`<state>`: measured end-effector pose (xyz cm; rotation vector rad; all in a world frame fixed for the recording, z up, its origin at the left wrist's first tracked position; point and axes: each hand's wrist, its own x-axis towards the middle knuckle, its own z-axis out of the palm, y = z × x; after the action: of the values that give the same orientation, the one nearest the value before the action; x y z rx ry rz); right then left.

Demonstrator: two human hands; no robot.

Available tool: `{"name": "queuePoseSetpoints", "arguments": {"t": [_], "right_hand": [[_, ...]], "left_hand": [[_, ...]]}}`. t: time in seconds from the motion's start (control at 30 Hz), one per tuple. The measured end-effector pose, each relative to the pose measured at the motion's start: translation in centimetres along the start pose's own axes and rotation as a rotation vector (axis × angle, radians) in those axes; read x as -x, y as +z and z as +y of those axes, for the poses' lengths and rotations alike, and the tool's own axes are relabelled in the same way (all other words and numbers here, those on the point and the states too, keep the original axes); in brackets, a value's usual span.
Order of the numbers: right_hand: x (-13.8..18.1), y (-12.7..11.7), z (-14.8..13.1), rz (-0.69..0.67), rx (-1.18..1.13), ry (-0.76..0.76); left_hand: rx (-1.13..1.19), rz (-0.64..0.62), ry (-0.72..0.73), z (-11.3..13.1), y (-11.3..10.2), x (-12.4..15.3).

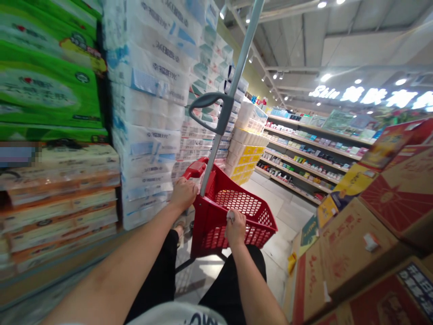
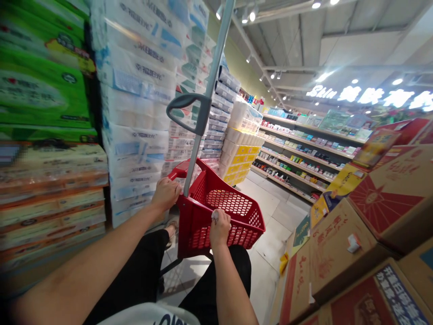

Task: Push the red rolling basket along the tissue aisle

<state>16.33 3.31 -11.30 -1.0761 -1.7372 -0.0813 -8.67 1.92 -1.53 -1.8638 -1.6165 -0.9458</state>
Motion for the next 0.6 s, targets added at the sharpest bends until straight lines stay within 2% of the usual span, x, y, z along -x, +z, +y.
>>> {"name": "queuePoseSetpoints", "arguments": {"t": [0.13, 0.2, 0.4, 0.5, 0.6], "right_hand": [[0.2, 0.9, -2.7, -0.055, -0.051, -0.259], [0.7, 1.5, -3.4, -0.085, -0.047, -0.321], [1.3, 2.0, -3.2, -0.079, 0.056, -0.249], [0.6, 2.3, -4.5, -0.109, 0.047, -0.221], [0.2, 2.7, -5.5, -0.125, 0.014, -0.212]], "left_hand": [[-0.059, 0.013, -0.013, -0.3, -0.4, 0.2], [-0.064, 0.004, -0.003, -0.4, -0.6, 0.4], [-0.006, 0.001, -0.028, -0.7, -0.9, 0.5], [0.006, 0.012, -0.051, -0.6, -0.8, 0.5], [-0.036, 0.002, -0.013, -0.7, -0.8, 0.7]]}}
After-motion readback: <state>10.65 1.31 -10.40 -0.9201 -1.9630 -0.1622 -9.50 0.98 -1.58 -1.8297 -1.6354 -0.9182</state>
